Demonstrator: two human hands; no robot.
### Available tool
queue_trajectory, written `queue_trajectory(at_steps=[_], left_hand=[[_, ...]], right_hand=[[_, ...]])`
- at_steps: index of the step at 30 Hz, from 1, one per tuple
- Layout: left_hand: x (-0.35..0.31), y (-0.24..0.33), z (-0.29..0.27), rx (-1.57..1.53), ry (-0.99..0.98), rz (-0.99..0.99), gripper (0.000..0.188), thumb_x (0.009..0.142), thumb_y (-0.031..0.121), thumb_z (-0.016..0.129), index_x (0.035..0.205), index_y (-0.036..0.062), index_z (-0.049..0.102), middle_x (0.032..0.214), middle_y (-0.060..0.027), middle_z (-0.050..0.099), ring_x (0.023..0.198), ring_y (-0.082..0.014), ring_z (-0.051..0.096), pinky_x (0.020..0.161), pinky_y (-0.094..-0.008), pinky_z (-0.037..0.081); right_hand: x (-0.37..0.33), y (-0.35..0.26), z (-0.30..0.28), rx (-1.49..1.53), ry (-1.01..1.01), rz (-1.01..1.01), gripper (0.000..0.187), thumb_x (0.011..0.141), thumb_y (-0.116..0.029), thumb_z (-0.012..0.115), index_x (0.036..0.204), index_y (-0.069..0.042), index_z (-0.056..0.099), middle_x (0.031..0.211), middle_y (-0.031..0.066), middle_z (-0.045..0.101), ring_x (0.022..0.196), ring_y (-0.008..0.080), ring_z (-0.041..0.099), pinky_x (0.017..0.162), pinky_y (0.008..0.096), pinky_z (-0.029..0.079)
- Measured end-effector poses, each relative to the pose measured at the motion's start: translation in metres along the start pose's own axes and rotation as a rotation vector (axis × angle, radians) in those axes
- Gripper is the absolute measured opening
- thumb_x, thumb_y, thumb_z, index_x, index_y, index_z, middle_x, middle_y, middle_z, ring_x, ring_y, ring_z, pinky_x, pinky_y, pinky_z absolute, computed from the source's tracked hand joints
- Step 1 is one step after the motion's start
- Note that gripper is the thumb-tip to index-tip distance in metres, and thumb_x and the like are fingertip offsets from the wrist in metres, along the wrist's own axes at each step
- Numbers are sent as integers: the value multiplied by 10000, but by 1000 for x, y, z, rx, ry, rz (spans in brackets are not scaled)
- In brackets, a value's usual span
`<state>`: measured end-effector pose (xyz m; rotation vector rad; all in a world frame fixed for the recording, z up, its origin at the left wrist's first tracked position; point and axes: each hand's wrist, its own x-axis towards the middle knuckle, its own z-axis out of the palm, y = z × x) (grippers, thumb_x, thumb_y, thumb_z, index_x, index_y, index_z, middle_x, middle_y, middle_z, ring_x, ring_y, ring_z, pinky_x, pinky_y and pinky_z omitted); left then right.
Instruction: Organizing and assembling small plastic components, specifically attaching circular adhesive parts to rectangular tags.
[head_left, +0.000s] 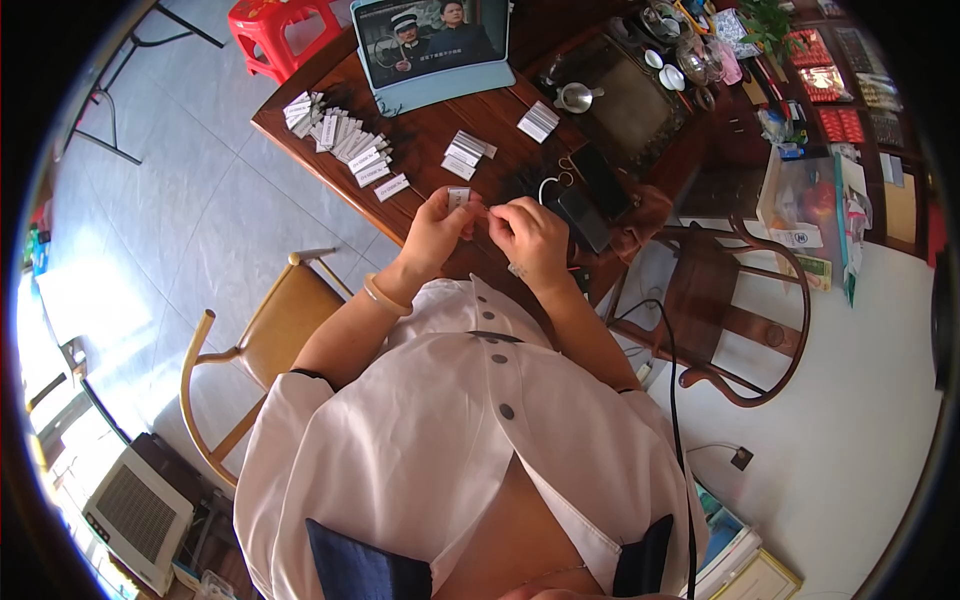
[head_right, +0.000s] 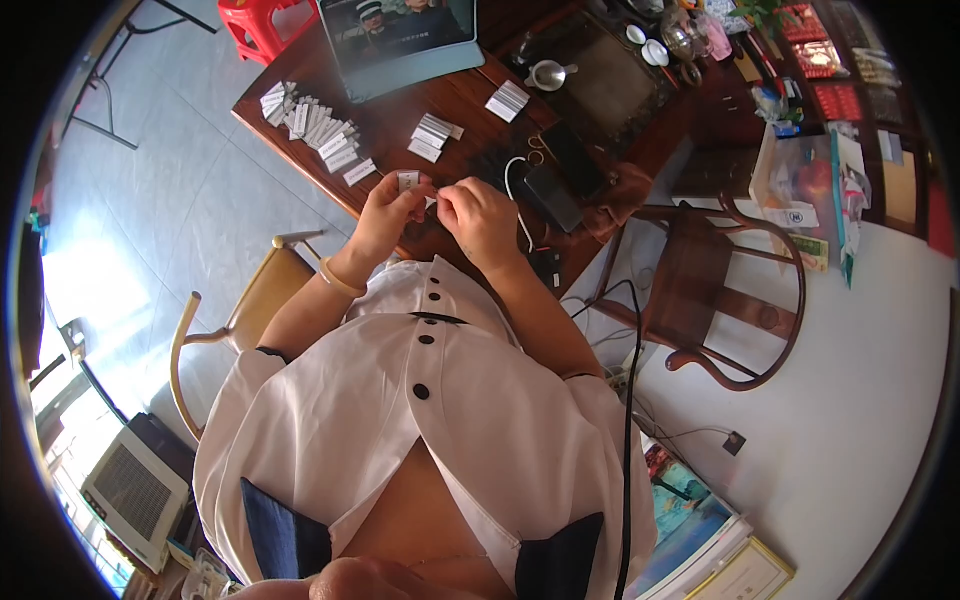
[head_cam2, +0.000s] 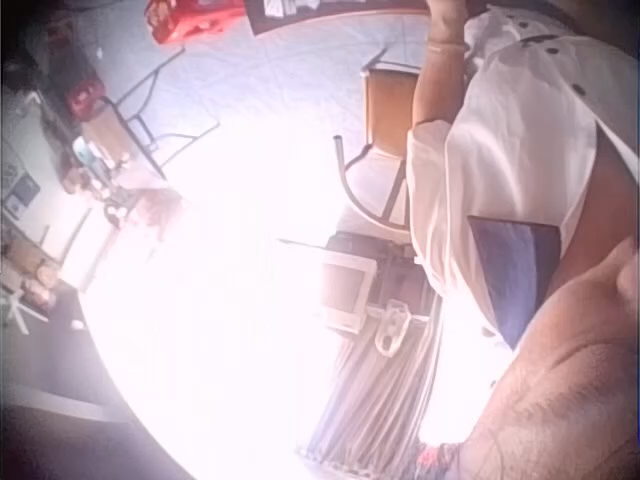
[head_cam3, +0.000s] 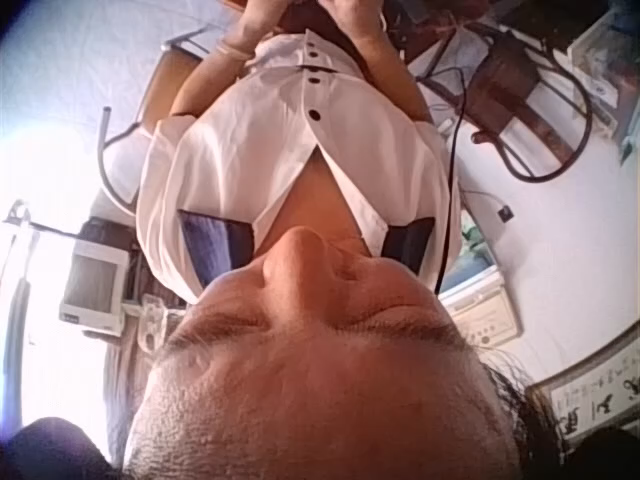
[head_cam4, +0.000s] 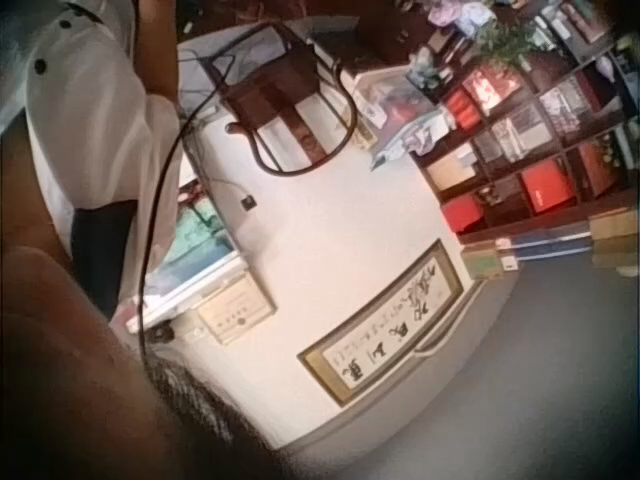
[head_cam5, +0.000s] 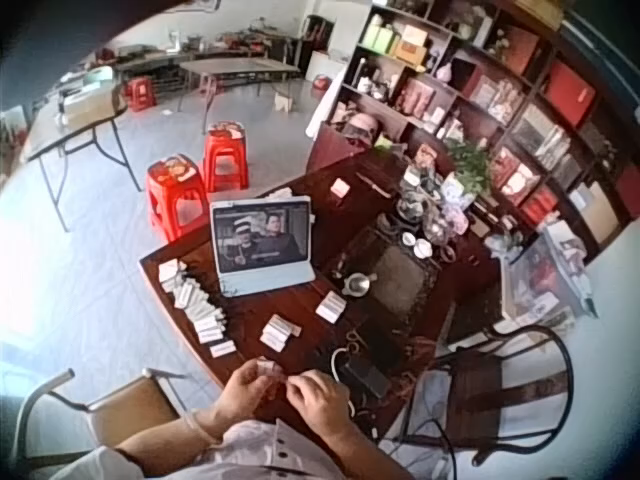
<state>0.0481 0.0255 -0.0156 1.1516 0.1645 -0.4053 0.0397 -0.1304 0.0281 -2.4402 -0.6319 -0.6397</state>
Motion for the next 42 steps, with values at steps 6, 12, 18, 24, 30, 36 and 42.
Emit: queue_trajectory(at_steps=[6, 12, 18, 24, 30, 36, 42], left_hand=[[-4, -6, 4, 25, -140, 57, 153, 977, 88, 464, 1062, -7, 549, 873, -51, 617, 744, -99, 578, 636, -232, 490], [-10, -1, 5, 191, -172, 92, 167, 974, 77, 467, 1080, -22, 549, 877, -64, 622, 799, -117, 614, 692, -250, 514], [-13, 2, 9, 558, -60, 492, 193, 900, 21, 525, 1077, -34, 578, 886, -160, 650, 807, -261, 652, 715, -329, 515], [-14, 4, 10, 765, 18, 670, 230, 835, -12, 548, 1061, -12, 590, 915, -202, 644, 851, -369, 626, 742, -407, 508], [-11, 4, 9, 743, 59, 650, 214, 838, -7, 551, 1049, -15, 590, 903, -198, 643, 848, -372, 622, 741, -414, 505], [-9, 0, 8, 742, 65, 670, 213, 836, -11, 550, 1045, -15, 590, 895, -196, 639, 841, -372, 622, 736, -412, 504], [-7, -2, 6, 707, 44, 627, 227, 824, -26, 541, 1046, -18, 587, 898, -206, 635, 840, -384, 619, 721, -419, 504]], right_hand=[[14, -10, 4, 125, 93, 29, 202, 665, -9, 719, 765, -93, 565, 683, 34, 568, 567, 226, 591, 488, 326, 474], [14, -11, 4, 110, 87, 77, 210, 642, -3, 709, 729, -95, 541, 669, 39, 558, 546, 230, 576, 472, 331, 463], [13, -12, 4, 100, 64, 94, 201, 630, -11, 697, 723, -94, 539, 663, 41, 549, 539, 231, 570, 464, 330, 457], [13, -16, 7, 119, 80, 148, 200, 634, -16, 697, 726, -94, 538, 665, 46, 548, 546, 237, 569, 471, 339, 456], [6, -20, 8, 391, 39, 395, 127, 748, -24, 717, 814, -23, 608, 749, 74, 634, 607, 163, 621, 549, 284, 492], [3, -21, 8, 364, 5, 427, 121, 785, -57, 714, 846, -9, 621, 746, 83, 649, 623, 152, 628, 556, 275, 487], [1, -18, 3, 347, -84, 444, 121, 809, -67, 705, 853, 3, 616, 761, 94, 659, 642, 170, 634, 587, 287, 494]])
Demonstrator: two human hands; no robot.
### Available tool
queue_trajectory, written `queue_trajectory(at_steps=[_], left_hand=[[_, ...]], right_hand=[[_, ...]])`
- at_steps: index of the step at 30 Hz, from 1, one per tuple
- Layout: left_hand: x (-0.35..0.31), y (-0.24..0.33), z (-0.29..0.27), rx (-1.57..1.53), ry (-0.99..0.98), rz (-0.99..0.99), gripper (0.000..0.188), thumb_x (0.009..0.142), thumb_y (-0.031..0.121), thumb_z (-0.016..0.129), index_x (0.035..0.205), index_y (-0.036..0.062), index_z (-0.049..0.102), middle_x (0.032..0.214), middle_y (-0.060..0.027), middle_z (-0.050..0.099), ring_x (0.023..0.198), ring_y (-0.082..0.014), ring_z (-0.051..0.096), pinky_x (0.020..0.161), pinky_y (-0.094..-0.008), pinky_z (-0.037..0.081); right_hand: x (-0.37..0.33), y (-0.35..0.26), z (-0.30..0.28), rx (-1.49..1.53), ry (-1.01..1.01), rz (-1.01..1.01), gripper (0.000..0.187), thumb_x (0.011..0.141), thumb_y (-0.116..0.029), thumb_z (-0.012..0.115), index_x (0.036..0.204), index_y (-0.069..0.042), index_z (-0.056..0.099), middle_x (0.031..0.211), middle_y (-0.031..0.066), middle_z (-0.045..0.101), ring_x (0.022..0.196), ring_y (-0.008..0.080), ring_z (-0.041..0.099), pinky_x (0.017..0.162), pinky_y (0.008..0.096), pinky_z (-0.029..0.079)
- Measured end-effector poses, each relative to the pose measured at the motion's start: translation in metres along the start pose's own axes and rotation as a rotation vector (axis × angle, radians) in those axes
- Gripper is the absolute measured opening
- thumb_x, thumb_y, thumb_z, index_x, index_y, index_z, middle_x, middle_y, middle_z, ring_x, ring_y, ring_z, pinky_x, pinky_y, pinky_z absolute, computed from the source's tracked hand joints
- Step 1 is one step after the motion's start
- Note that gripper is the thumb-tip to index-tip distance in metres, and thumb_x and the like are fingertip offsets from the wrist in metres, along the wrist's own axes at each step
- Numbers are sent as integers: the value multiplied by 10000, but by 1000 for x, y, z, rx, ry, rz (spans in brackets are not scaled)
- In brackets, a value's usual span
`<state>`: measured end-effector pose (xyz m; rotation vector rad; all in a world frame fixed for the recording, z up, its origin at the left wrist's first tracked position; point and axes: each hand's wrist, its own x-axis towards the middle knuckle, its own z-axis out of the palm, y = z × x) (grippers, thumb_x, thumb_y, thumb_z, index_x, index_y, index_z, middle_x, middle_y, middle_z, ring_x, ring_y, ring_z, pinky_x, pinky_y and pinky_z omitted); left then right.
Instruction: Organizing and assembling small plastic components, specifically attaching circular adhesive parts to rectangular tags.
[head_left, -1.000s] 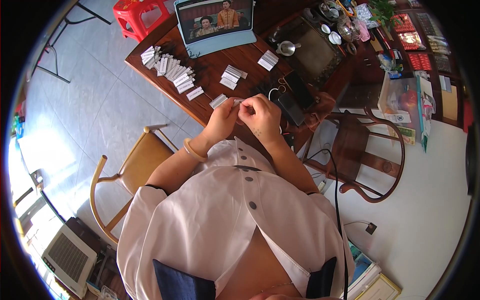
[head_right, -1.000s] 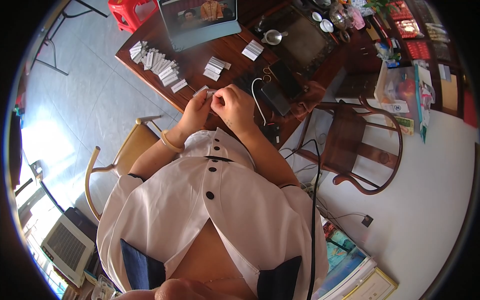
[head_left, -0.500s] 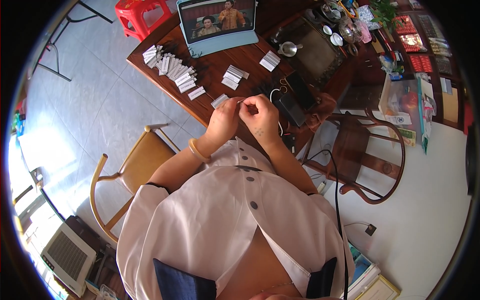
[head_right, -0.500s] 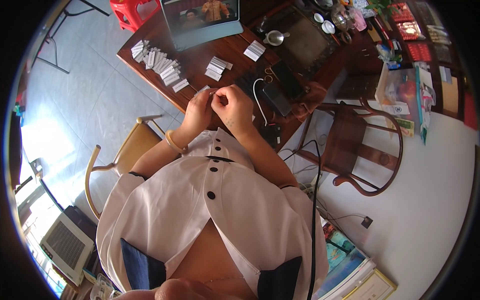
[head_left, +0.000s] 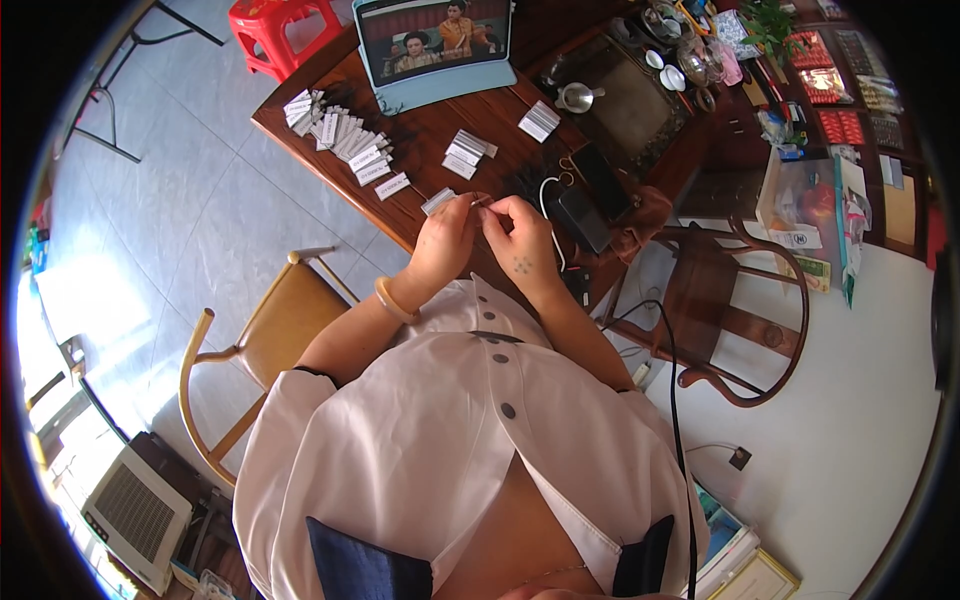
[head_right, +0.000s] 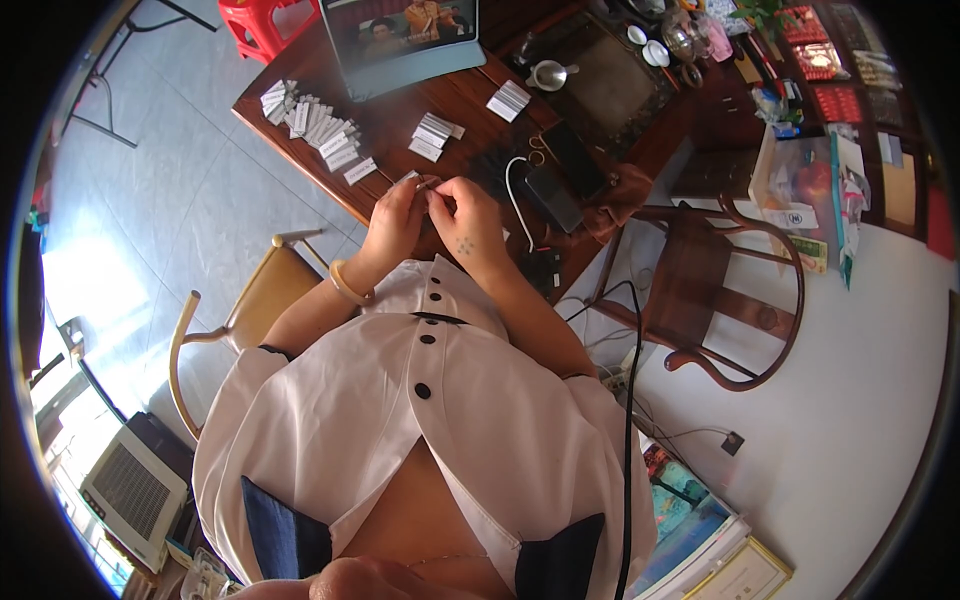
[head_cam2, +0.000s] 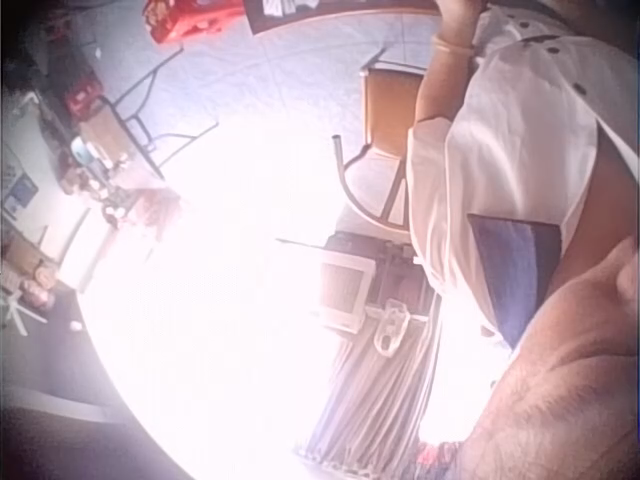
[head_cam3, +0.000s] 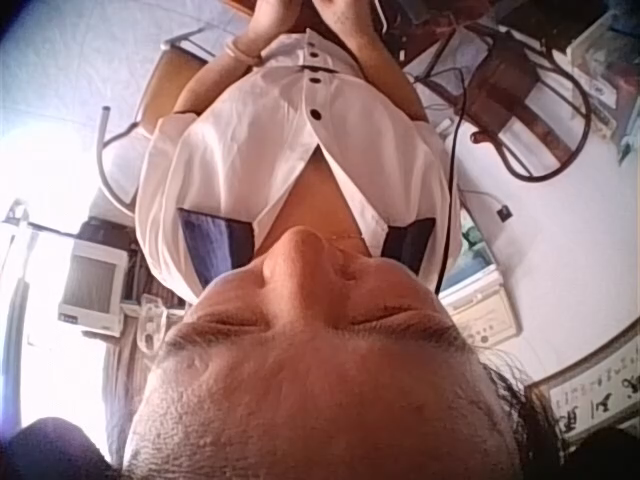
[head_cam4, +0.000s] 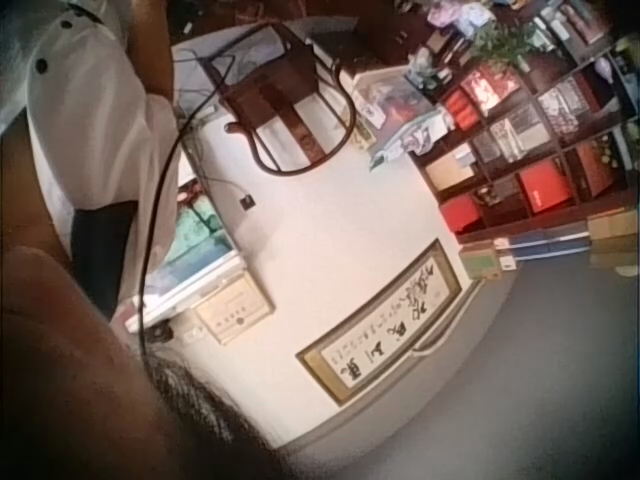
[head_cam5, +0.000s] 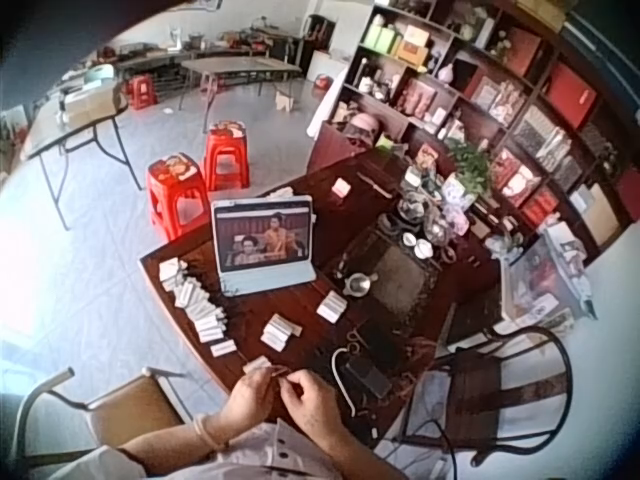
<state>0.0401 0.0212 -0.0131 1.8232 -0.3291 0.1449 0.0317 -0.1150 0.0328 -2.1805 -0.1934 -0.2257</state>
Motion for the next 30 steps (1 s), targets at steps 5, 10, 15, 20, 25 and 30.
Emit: queue_trajectory(at_steps=[5, 10, 15, 20, 25, 30], left_hand=[[1, -7, -11, -283, -169, -204, 186, 907, 28, 520, 1081, -10, 576, 864, -117, 644, 750, -224, 625, 681, -328, 503], [6, 12, -31, -467, -509, -336, 218, 980, 45, 409, 1129, 4, 562, 966, -45, 644, 767, -87, 525, 696, -235, 458], [3, 9, -31, -419, -661, -355, 247, 994, 61, 373, 1158, 6, 550, 968, -53, 643, 759, -80, 508, 687, -232, 447], [5, 16, -30, -516, -601, -347, 250, 1006, 141, 408, 1156, 17, 565, 900, -25, 653, 710, -90, 539, 634, -249, 475], [4, 16, -29, -483, -555, -286, 251, 1008, 150, 399, 1141, 27, 572, 896, -36, 652, 709, -108, 545, 675, -264, 483], [8, 19, -34, -248, -573, -250, 197, 985, 131, 437, 1069, 24, 580, 881, -88, 651, 745, -171, 594, 723, -307, 488]], right_hand=[[5, 3, -10, 44, -63, -75, 155, 811, -97, 701, 897, -13, 604, 822, 115, 633, 708, 254, 643, 618, 331, 492], [10, 23, -26, 401, -146, 226, 143, 919, -116, 608, 988, 9, 623, 825, 53, 632, 723, 118, 611, 674, 260, 491], [16, 2, -37, 810, -413, 535, 144, 905, -108, 634, 972, 20, 618, 821, 56, 636, 726, 112, 606, 679, 245, 490], [12, 15, -26, 785, -178, 422, 114, 905, -92, 633, 960, 5, 610, 849, 44, 638, 750, 100, 612, 685, 225, 499], [8, 5, -31, 556, -162, 214, 130, 870, -50, 662, 988, -23, 617, 893, 51, 649, 827, 109, 622, 713, 254, 517], [16, -5, -36, 85, -132, -369, 298, 721, 16, 723, 987, -89, 638, 900, 57, 656, 831, 233, 629, 729, 331, 509]])
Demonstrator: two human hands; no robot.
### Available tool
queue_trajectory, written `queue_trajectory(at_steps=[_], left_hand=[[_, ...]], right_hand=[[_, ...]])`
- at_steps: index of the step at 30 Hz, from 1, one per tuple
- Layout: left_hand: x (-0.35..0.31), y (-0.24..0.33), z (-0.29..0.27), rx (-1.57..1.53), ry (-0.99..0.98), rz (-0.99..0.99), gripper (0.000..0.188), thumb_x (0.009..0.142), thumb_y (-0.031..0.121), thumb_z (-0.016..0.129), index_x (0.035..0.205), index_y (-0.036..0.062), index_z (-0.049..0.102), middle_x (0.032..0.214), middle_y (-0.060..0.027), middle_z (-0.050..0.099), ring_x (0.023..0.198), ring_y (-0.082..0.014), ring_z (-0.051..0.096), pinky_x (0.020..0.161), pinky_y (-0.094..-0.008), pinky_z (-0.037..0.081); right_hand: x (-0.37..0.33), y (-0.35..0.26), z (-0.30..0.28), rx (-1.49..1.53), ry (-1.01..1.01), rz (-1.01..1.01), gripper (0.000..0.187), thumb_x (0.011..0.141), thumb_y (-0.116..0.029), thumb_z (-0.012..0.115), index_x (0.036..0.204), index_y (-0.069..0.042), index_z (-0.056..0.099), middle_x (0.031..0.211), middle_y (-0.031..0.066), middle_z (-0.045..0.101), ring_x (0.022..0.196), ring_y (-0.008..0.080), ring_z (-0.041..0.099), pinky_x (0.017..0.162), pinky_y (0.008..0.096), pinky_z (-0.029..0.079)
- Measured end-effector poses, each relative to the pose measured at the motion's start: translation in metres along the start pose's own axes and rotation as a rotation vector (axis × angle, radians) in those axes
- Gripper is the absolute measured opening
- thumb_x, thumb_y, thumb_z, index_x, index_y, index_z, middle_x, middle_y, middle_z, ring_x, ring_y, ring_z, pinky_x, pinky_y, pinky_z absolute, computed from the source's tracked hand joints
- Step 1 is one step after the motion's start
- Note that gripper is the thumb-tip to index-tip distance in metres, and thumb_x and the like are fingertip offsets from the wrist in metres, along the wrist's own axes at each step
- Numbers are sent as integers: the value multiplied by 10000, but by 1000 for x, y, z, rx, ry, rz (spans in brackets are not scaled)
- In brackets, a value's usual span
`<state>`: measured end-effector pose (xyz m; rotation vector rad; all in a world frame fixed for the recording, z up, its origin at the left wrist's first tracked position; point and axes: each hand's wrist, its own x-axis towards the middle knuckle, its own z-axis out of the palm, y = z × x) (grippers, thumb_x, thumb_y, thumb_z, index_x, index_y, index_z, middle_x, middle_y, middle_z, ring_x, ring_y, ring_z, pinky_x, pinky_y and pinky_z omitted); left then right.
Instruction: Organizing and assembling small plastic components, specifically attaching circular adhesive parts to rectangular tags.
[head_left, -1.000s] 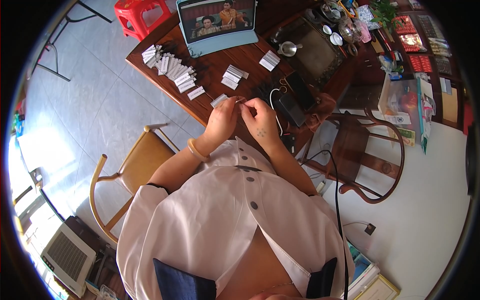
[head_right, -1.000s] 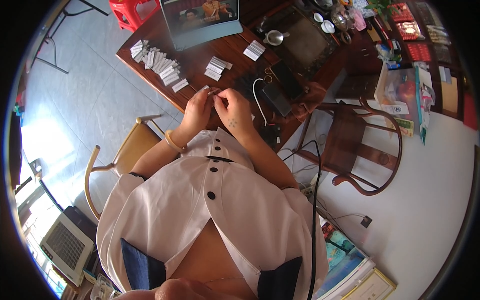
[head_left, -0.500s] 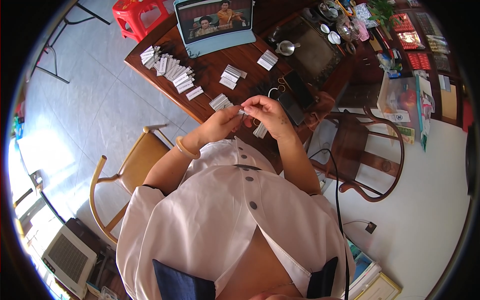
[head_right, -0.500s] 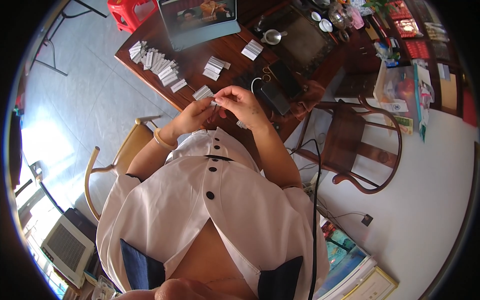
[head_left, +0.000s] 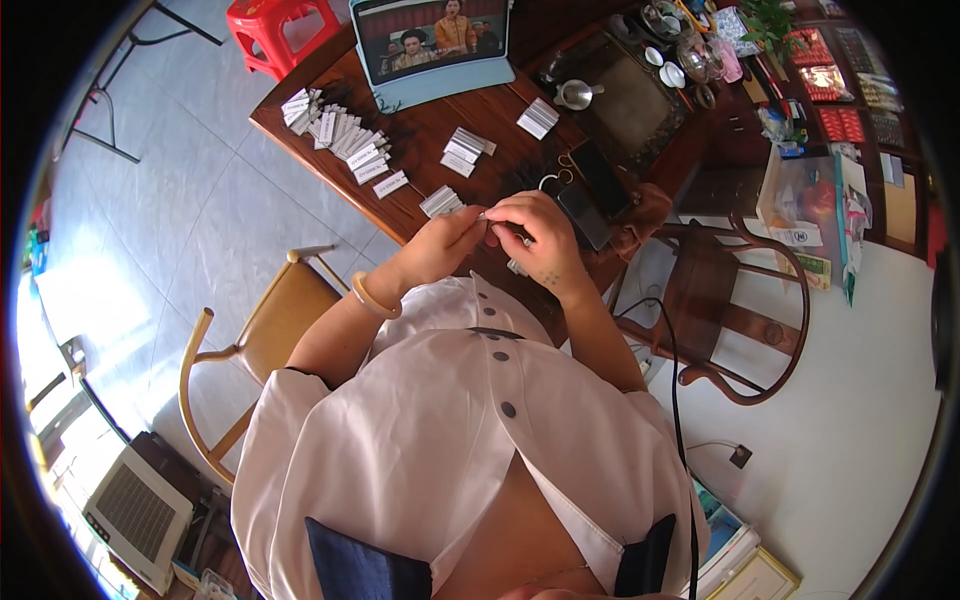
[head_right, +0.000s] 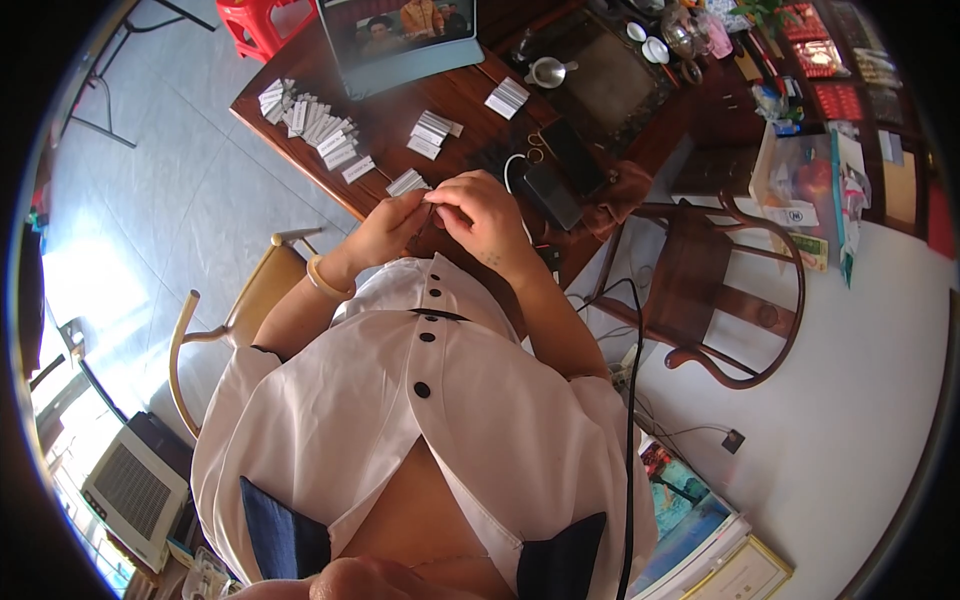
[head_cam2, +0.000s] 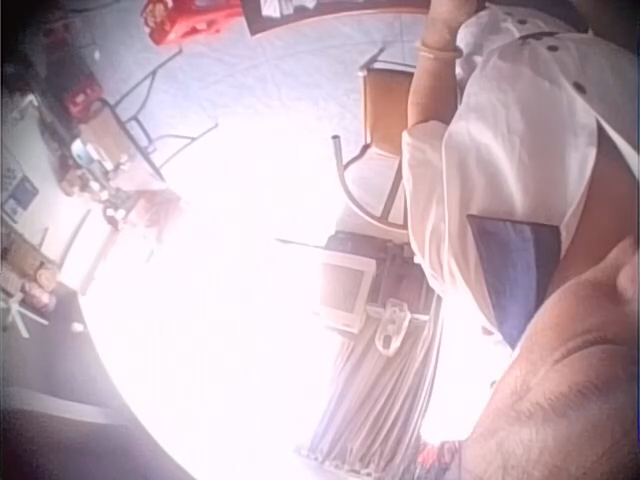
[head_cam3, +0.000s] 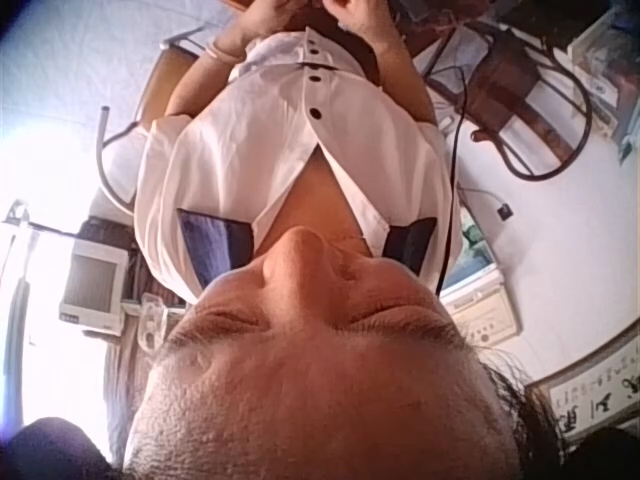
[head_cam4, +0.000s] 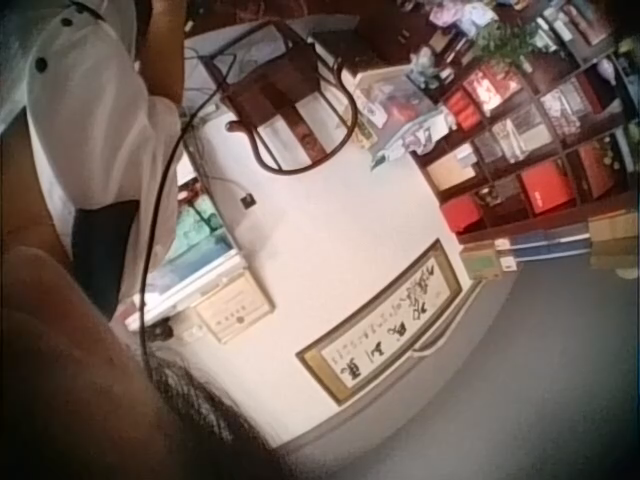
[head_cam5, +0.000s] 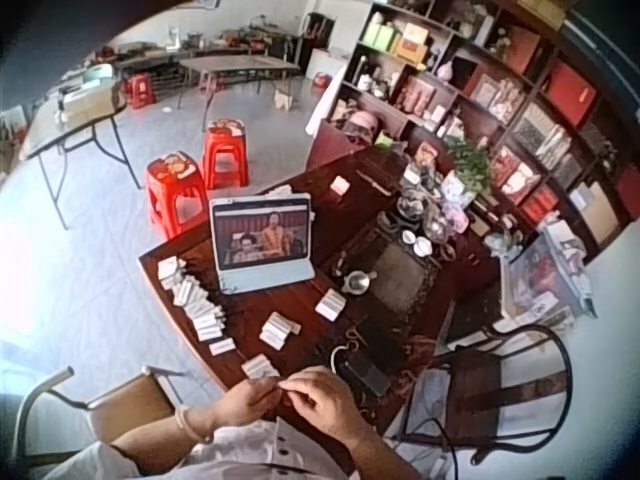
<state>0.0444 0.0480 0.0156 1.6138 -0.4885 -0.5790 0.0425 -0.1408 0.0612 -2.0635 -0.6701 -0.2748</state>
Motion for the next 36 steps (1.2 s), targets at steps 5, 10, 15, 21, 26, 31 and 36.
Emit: queue_trajectory(at_steps=[5, 10, 15, 21, 26, 31, 36], left_hand=[[0, -4, 0, 26, 57, -31, 162, 957, 116, 487, 1047, 14, 574, 889, -120, 658, 821, -216, 641, 726, -344, 493], [0, 0, 2, -136, 64, -9, 180, 966, 133, 495, 1082, 17, 569, 853, -80, 646, 778, -181, 620, 700, -311, 488], [-1, -1, 10, -257, 137, -14, 196, 986, 169, 492, 1100, 24, 559, 825, -37, 628, 766, -129, 588, 691, -275, 476], [-3, -9, 11, -243, 170, 42, 184, 1005, 171, 465, 1078, 34, 562, 801, 1, 582, 685, -46, 484, 598, -198, 403], [-7, -1, 3, -513, 47, -76, 211, 1008, 209, 453, 1041, 39, 573, 767, 2, 562, 631, -41, 436, 554, -187, 353], [-8, 5, 2, -592, 28, -115, 204, 1000, 214, 468, 1022, 41, 575, 745, 5, 550, 590, -44, 422, 524, -187, 355], [-9, 7, 3, -618, 12, -132, 213, 998, 227, 473, 1026, 40, 570, 745, 3, 548, 590, -42, 420, 520, -184, 348]], right_hand=[[0, 0, 5, -182, -35, -187, 322, 676, 11, 731, 967, -93, 641, 885, 33, 654, 822, 250, 617, 747, 366, 498], [-4, -1, 13, -204, 17, -177, 282, 700, 27, 726, 948, -71, 635, 876, 45, 649, 786, 209, 626, 716, 333, 511], [-22, 1, 31, 357, 246, 417, 194, 814, 72, 661, 981, 10, 583, 947, 78, 626, 837, 93, 601, 764, 223, 491], [-24, 5, 30, 568, 230, 426, 227, 848, 81, 608, 1051, 9, 538, 968, 77, 614, 868, 116, 614, 771, 243, 507], [-19, 5, 14, 813, 105, 471, 230, 868, 89, 570, 1075, 2, 523, 1006, 78, 604, 931, 129, 621, 801, 252, 515], [-19, 6, 12, 635, 71, 432, 217, 852, 76, 608, 1048, 3, 548, 968, 84, 645, 908, 140, 645, 785, 257, 528], [-14, 0, 6, 439, 46, 384, 186, 819, 61, 655, 981, -4, 589, 904, 68, 670, 825, 123, 657, 719, 254, 541]])
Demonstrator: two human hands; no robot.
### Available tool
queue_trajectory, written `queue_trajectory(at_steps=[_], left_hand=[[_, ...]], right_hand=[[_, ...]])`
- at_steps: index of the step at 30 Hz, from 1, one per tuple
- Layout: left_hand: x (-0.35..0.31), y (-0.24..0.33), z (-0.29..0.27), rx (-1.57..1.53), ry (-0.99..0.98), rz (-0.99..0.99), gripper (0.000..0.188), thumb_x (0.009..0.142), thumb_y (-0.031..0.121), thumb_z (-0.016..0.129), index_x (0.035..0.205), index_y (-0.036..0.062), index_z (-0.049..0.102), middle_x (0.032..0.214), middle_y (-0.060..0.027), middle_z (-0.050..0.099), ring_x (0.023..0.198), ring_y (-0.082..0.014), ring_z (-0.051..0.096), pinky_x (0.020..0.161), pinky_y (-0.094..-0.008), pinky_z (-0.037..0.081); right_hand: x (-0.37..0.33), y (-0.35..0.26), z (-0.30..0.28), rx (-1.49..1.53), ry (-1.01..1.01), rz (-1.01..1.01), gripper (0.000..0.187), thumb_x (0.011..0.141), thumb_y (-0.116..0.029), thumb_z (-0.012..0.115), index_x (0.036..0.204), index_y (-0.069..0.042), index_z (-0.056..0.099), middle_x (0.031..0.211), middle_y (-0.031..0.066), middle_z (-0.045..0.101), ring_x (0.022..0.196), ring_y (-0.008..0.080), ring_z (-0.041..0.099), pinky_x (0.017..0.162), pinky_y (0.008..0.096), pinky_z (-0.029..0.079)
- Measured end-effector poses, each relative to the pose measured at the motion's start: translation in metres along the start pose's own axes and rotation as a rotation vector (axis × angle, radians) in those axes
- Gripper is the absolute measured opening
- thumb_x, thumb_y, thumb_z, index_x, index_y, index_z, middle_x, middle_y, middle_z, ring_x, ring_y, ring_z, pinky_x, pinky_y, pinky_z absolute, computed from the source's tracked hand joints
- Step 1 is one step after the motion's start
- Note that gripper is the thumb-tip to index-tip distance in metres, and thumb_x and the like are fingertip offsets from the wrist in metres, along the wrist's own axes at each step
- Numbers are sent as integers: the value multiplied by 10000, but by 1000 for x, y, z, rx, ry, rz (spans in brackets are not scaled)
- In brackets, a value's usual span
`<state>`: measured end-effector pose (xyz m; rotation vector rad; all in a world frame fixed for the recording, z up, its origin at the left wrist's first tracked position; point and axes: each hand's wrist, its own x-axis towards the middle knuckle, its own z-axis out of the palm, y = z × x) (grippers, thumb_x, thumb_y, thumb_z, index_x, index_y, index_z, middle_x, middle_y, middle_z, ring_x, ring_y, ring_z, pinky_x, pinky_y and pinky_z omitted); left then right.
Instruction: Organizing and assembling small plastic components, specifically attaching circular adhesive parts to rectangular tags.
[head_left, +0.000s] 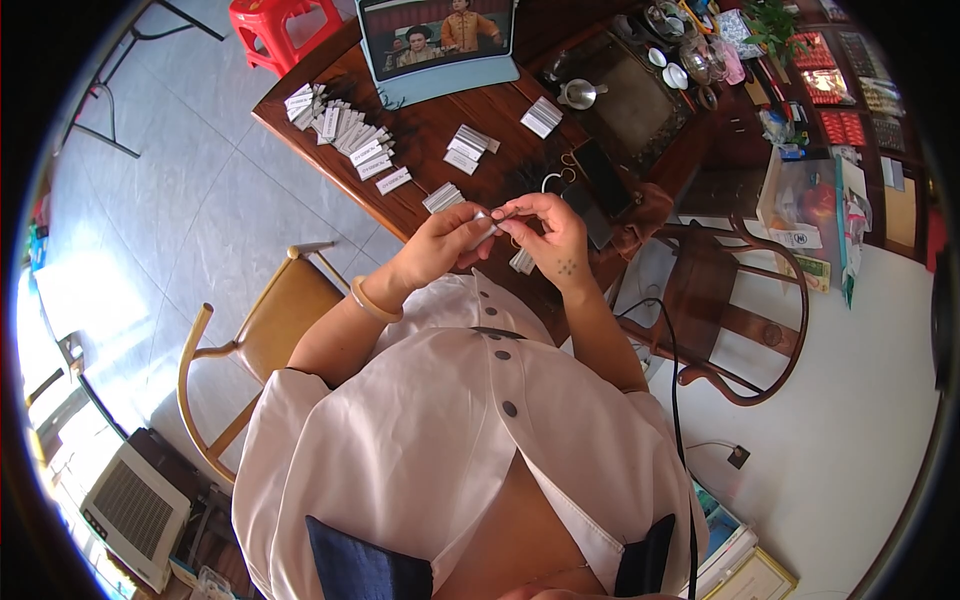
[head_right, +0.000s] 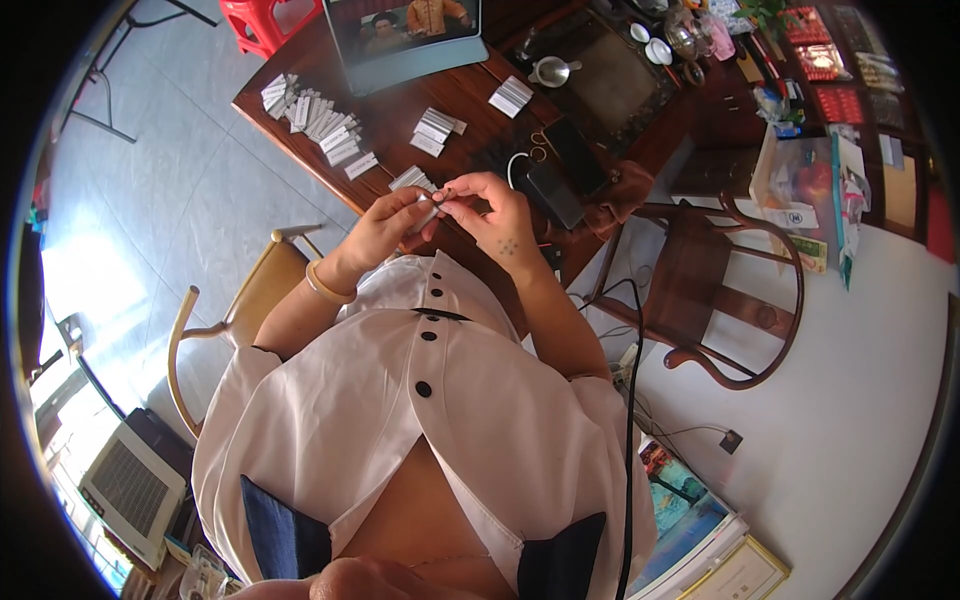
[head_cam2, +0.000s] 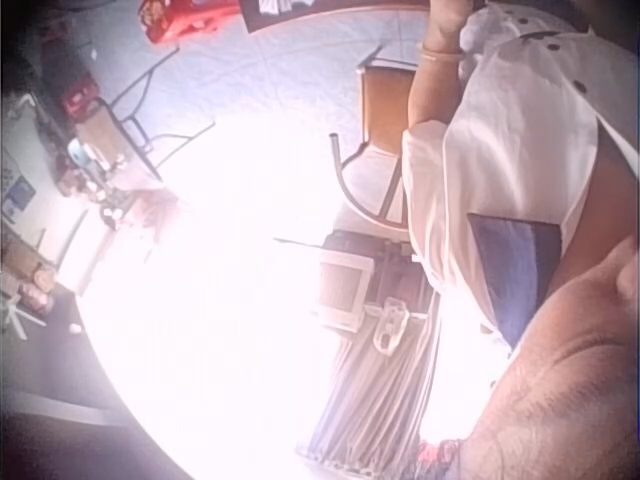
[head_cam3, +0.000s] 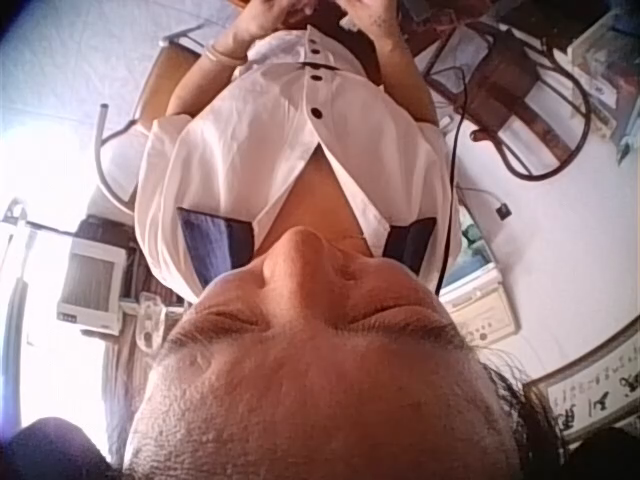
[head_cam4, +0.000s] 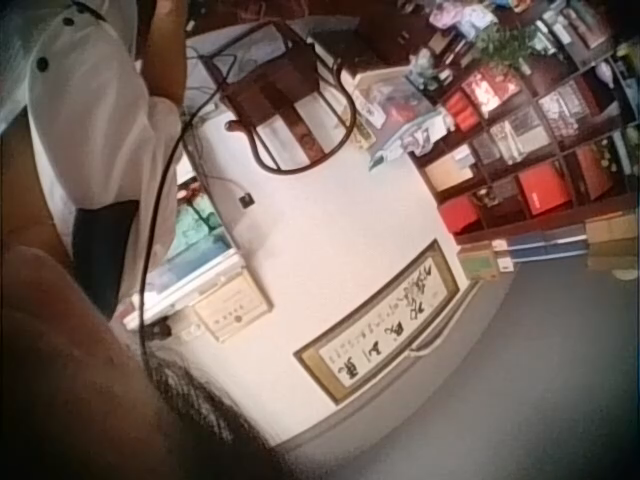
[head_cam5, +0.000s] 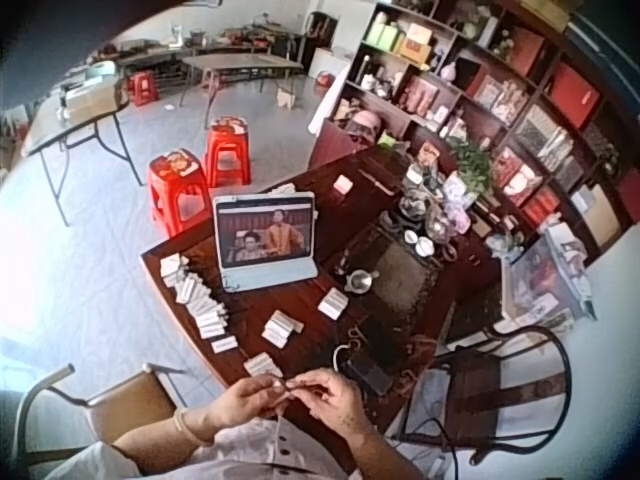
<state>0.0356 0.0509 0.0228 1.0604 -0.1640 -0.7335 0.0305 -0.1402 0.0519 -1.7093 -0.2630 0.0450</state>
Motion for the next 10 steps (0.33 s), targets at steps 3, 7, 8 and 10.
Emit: queue_trajectory(at_steps=[3, 7, 8, 10], left_hand=[[1, -2, 2, 28, 1, -23, 212, 999, 229, 469, 1035, 43, 563, 742, 4, 548, 577, -40, 413, 512, -187, 344], [1, -4, 3, 48, 36, -59, 224, 996, 248, 480, 1057, 47, 557, 733, 6, 552, 564, -37, 413, 500, -189, 339], [1, -4, 3, 24, 43, -81, 228, 994, 253, 486, 1065, 48, 555, 730, 7, 553, 562, -36, 415, 497, -190, 339], [2, -8, 0, -31, 15, -75, 220, 987, 249, 503, 1081, 56, 553, 733, 5, 558, 564, -36, 418, 500, -197, 349]], right_hand=[[3, -7, -2, -209, -20, -143, 184, 799, 52, 677, 956, -9, 601, 911, 68, 678, 816, 121, 662, 700, 256, 542], [3, -6, -2, -283, -55, -153, 219, 802, 54, 663, 995, -16, 588, 902, 73, 676, 819, 153, 651, 712, 266, 533], [2, -3, -3, -283, -54, -152, 219, 802, 54, 663, 995, -16, 588, 902, 73, 676, 819, 153, 651, 712, 266, 533], [2, 8, -9, -26, -64, 9, 243, 791, 39, 678, 1008, -37, 598, 994, 56, 687, 812, 184, 680, 726, 270, 544]])
